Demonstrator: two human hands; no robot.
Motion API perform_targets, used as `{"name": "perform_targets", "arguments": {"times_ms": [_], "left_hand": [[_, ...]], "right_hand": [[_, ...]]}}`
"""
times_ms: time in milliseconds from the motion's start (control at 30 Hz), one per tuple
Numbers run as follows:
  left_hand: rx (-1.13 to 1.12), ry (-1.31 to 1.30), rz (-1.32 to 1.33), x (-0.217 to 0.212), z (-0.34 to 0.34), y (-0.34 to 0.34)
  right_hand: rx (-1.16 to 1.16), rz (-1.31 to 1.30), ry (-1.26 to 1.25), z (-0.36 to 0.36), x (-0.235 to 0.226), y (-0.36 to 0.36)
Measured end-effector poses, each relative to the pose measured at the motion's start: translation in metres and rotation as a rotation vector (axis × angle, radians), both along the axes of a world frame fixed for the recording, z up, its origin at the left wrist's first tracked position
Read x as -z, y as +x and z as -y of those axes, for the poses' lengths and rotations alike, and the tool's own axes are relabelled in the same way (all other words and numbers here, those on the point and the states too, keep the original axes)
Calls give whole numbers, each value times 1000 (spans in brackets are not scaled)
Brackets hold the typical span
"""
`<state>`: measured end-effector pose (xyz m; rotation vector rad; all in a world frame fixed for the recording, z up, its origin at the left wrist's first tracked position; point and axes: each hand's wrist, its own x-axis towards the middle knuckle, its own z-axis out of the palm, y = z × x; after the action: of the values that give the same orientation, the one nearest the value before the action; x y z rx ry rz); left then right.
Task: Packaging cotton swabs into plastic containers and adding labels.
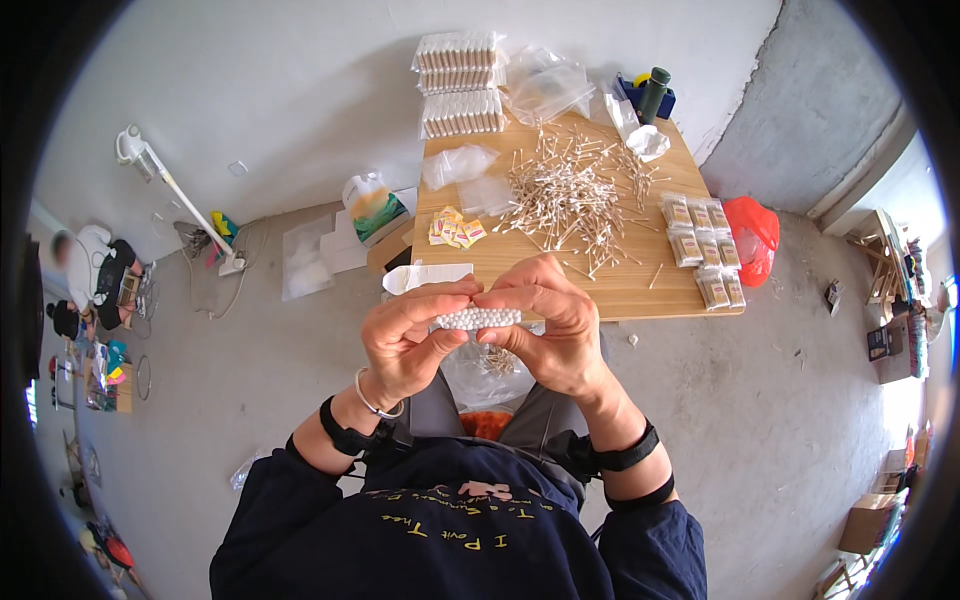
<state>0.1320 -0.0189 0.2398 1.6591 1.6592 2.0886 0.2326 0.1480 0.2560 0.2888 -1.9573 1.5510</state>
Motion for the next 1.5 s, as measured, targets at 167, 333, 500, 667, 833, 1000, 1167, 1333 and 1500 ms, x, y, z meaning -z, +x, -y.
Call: {"name": "perform_targets", "arguments": {"times_ms": [167, 333, 500, 667, 833, 1000, 1167, 1333, 1500], "left_hand": [[-63, 19, 83, 4, 0, 5], [155, -197, 939, 18, 0, -6], [274, -165, 1119, 14, -6, -21], [53, -114, 984, 15, -10, -26], [5, -171, 608, 41, -22, -26], [-58, -180, 604, 72, -32, -38], [-155, -378, 533, 106, -40, -57], [-245, -376, 420, 143, -56, -71], [-321, -409, 338, 170, -71, -76]], "right_hand": [[60, -83, 103, -4, -1, -1], [106, -160, 324, -3, -3, -4], [81, -191, 545, -1, 10, -6], [208, -11, 362, -17, 26, -8], [98, 320, 37, -30, 43, -36], [27, 392, 9, -35, 72, -59], [89, 410, 24, -40, 114, -74], [139, 418, 69, -47, 147, -94], [210, 372, 113, -56, 183, -104]]}}
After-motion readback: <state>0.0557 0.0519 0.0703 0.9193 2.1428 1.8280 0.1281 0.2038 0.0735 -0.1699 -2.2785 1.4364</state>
